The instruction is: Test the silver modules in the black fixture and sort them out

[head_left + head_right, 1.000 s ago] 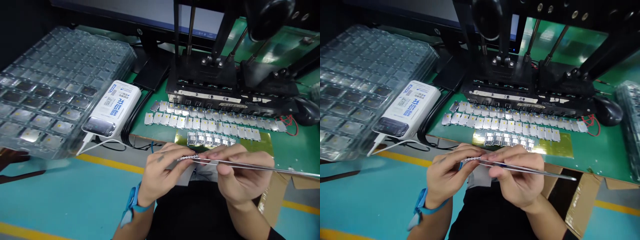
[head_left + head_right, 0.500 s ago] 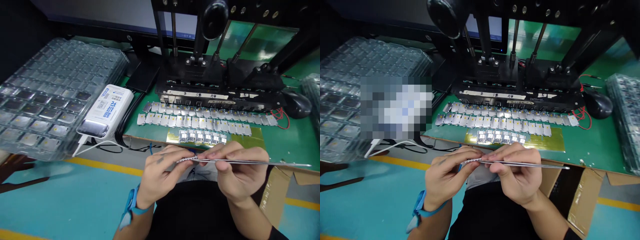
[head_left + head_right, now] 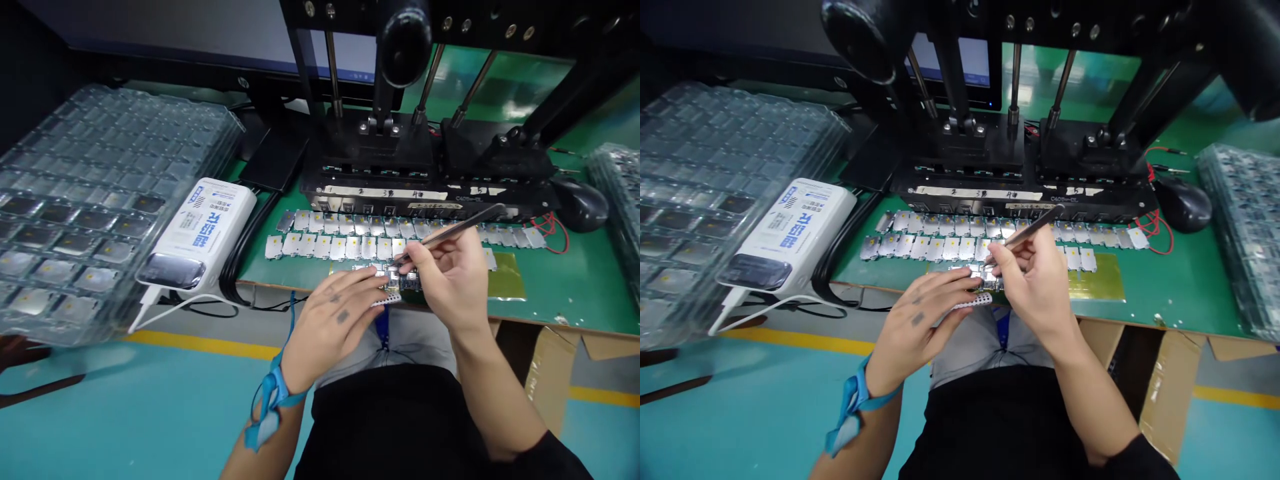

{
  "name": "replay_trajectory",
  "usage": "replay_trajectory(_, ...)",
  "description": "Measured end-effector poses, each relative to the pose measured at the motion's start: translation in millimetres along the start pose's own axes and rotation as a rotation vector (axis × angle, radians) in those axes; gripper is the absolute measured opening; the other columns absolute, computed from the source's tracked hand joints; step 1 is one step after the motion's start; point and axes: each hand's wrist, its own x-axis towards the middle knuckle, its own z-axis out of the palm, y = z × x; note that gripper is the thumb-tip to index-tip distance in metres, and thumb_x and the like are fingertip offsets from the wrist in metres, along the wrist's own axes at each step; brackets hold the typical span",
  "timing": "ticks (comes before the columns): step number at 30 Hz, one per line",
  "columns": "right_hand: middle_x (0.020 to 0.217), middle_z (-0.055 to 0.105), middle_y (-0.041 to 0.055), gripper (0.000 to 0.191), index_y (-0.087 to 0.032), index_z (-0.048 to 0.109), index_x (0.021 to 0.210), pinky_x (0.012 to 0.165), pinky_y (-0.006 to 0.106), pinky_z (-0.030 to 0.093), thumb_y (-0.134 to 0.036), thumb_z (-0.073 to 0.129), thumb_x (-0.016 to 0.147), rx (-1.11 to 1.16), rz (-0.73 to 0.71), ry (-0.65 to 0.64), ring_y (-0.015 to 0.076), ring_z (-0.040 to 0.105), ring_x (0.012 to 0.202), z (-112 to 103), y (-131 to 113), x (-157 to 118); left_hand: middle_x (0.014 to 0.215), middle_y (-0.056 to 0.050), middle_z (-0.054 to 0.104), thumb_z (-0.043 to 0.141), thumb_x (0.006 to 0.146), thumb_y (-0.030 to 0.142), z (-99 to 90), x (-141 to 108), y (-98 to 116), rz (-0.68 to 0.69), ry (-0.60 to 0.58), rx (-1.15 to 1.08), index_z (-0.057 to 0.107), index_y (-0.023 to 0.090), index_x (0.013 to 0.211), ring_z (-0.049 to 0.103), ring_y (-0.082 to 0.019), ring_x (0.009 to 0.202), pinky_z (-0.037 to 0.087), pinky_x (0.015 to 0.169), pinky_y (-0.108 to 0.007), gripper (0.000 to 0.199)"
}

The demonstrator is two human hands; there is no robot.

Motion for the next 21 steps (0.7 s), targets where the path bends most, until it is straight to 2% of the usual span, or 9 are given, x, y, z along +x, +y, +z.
replay_trajectory(11, 0.078, 0.064, -0.0033, 0.019, -0.023, 0.05, 0.097, 0.054, 0.02, 0.061, -0.025, 0.068, 0.093, -0.049, 0.093, -0.07, 0.0122, 0.068, 0.065, 1.2, 3.0, 0.1, 0.121, -0.006, 0.073, 0.063, 0.094, 0.016, 2.2, -0.6, 1.4, -0.005, -0.011, 0.024, 0.064, 0.016, 0.113, 0.064, -0.02, 0.122, 0.055, 0.103, -0.041, 0.019)
replay_trajectory(21, 0.078, 0.064, -0.0035, 0.019, -0.023, 0.048, 0.096, 0.052, 0.02, 0.06, -0.025, 0.067, 0.093, -0.065, 0.089, -0.099, 0.0112, 0.066, 0.061, -0.2, 4.3, 0.4, 0.119, -0.006, 0.073, 0.061, 0.095, 0.016, 1.5, 0.3, 1.5, -0.01, -0.02, 0.009, 0.065, 0.016, 0.112, 0.065, -0.019, 0.121, 0.054, 0.104, -0.039, 0.018)
